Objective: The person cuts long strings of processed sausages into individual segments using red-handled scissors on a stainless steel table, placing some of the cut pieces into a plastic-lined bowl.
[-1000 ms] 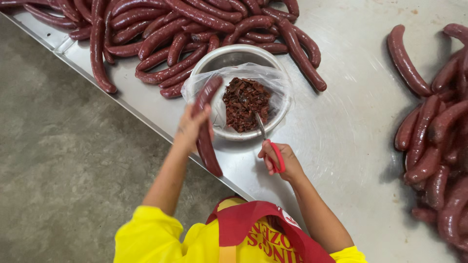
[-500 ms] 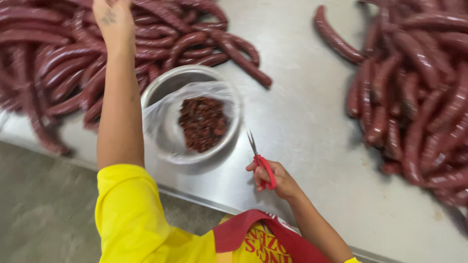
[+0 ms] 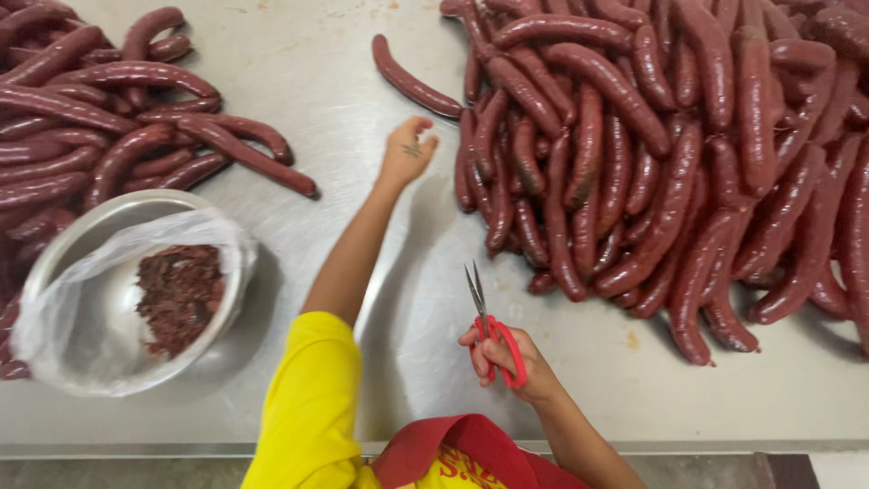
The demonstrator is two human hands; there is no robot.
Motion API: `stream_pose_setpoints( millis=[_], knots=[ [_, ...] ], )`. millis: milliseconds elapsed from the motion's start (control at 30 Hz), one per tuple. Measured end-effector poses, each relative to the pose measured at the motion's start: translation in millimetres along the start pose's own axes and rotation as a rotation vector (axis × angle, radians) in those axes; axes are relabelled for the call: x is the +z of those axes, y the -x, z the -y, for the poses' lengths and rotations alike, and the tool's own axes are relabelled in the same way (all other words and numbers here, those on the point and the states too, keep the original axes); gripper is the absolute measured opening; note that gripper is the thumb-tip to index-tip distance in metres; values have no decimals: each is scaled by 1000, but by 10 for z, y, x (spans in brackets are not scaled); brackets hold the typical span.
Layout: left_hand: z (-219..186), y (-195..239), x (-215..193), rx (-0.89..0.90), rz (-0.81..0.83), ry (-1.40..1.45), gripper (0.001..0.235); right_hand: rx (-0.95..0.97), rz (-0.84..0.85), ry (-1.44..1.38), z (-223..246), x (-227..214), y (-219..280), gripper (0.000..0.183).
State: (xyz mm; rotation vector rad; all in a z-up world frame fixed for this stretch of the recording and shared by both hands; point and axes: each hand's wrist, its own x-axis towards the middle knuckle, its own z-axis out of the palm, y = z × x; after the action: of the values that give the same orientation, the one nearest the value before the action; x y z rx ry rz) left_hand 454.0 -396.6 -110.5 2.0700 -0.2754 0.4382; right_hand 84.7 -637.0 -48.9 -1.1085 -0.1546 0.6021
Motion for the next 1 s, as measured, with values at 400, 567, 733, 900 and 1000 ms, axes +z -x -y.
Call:
stream_pose_setpoints(
  millis=[400, 567, 733, 900, 1000],
  knots=[
    [29, 264, 1063, -283, 163, 528, 109, 86, -49, -151, 111, -926, 340, 51],
    [-432, 150, 967, -857, 257, -141, 75, 87, 41, -143, 131, -907, 282, 51],
    [-515, 65, 1032, -843, 147, -328, 56, 78, -15, -103, 119, -955, 422, 50],
    [-576, 98, 881, -815, 203, -410, 44, 46, -73, -95, 125, -1043, 519, 50],
    [-539, 207, 776, -780, 218, -480, 48, 2, -86, -98, 184, -1016, 514, 48]
  ],
)
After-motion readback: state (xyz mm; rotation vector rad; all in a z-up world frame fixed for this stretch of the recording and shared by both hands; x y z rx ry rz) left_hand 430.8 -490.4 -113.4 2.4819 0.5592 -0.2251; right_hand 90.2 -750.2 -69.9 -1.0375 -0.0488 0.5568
